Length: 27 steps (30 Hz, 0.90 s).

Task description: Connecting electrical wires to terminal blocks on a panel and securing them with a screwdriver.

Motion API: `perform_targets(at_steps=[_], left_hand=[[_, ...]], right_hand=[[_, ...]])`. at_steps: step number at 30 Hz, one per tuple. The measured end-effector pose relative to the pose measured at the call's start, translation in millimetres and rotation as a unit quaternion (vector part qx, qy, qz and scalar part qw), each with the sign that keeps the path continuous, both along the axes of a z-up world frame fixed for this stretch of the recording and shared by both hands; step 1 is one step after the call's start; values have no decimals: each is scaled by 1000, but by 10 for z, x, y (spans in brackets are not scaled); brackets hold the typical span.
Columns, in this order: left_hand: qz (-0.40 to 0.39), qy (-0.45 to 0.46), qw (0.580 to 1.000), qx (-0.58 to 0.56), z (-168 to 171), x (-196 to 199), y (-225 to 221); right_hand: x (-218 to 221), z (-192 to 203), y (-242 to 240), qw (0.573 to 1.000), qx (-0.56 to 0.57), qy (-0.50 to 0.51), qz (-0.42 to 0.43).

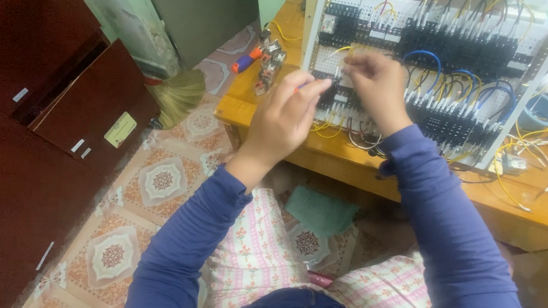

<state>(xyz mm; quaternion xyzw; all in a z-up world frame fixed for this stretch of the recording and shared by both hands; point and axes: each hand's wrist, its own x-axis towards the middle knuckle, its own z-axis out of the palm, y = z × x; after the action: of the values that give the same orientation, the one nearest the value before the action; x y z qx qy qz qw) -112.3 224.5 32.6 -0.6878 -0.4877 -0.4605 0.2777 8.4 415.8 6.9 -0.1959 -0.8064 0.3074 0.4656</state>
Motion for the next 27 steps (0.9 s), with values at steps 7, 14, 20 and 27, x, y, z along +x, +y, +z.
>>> perform_targets(at_steps=[7,14,20,27], left_hand=[[-9,23,1000,5,-84,155,37],[-16,43,999,-19,-97,198,13],[-40,56,996,-61,-151,260,36],[-54,77,988,-123,-128,284,29]], right_hand=[[205,66,33,994,48,-96,2],[250,115,29,989,31,-147,11],[231,94,80,987,36,-159,11],[239,76,55,987,44,-153,7]])
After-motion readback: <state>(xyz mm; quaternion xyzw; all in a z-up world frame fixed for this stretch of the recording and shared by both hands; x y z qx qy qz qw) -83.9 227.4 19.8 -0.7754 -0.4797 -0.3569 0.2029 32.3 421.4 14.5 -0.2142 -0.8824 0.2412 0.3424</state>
